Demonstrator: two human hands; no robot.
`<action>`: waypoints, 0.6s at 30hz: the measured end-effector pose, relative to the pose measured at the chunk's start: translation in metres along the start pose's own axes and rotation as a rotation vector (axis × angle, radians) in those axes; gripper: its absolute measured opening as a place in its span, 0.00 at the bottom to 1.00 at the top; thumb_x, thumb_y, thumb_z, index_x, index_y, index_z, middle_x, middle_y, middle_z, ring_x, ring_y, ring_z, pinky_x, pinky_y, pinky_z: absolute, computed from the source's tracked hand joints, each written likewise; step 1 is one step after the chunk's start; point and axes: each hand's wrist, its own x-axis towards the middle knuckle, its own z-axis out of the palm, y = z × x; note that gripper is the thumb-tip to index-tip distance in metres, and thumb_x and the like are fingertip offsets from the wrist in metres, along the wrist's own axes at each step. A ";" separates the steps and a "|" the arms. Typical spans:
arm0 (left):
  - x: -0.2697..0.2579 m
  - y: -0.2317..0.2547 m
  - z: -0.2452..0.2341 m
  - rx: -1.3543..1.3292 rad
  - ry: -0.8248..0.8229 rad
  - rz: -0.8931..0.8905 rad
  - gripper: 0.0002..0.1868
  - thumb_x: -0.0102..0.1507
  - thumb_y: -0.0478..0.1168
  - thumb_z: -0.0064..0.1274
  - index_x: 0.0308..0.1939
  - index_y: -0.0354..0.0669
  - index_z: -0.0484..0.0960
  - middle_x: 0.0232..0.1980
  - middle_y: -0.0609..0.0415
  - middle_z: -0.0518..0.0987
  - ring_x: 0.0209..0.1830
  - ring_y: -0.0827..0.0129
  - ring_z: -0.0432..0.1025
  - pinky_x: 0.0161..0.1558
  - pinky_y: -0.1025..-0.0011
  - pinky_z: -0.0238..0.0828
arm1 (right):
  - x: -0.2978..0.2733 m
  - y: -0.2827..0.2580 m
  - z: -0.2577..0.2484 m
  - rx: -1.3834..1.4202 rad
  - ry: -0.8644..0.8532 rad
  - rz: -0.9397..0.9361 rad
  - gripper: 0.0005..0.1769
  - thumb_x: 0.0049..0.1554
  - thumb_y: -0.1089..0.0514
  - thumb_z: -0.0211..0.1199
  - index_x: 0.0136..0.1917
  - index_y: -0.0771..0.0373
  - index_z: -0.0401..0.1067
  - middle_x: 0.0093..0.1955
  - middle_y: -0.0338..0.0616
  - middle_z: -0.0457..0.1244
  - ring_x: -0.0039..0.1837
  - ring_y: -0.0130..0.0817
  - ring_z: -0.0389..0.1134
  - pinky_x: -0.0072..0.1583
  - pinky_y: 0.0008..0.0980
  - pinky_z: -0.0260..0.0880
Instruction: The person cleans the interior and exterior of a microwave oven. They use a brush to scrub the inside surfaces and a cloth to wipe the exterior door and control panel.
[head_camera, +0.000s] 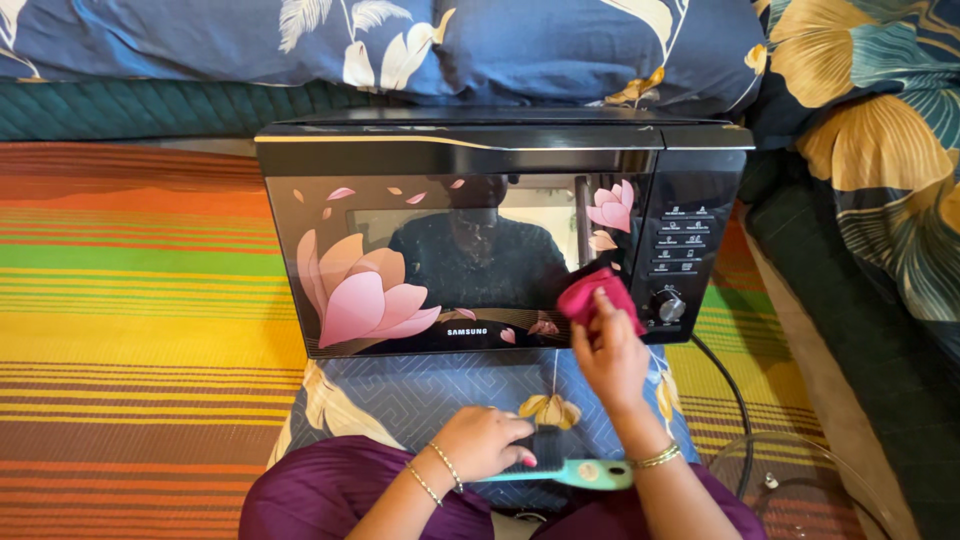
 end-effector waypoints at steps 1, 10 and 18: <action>0.000 -0.002 -0.001 0.011 -0.001 -0.016 0.17 0.60 0.54 0.61 0.37 0.45 0.81 0.37 0.52 0.80 0.38 0.52 0.76 0.38 0.54 0.70 | -0.004 -0.007 0.003 0.001 -0.009 -0.049 0.30 0.51 0.60 0.73 0.66 0.61 0.71 0.37 0.38 0.61 0.32 0.33 0.64 0.36 0.34 0.66; 0.004 -0.010 -0.014 0.103 0.304 -0.057 0.10 0.63 0.48 0.57 0.42 0.47 0.83 0.40 0.56 0.82 0.43 0.58 0.76 0.46 0.58 0.68 | 0.009 0.007 -0.003 0.012 0.081 0.087 0.29 0.53 0.61 0.72 0.67 0.61 0.71 0.38 0.40 0.63 0.33 0.34 0.65 0.38 0.34 0.69; 0.013 0.008 -0.019 0.156 0.577 0.028 0.10 0.62 0.41 0.56 0.45 0.43 0.83 0.48 0.52 0.81 0.50 0.57 0.74 0.51 0.60 0.67 | -0.024 -0.036 0.023 0.066 -0.078 -0.169 0.30 0.51 0.60 0.71 0.66 0.59 0.70 0.45 0.44 0.67 0.38 0.40 0.70 0.40 0.36 0.71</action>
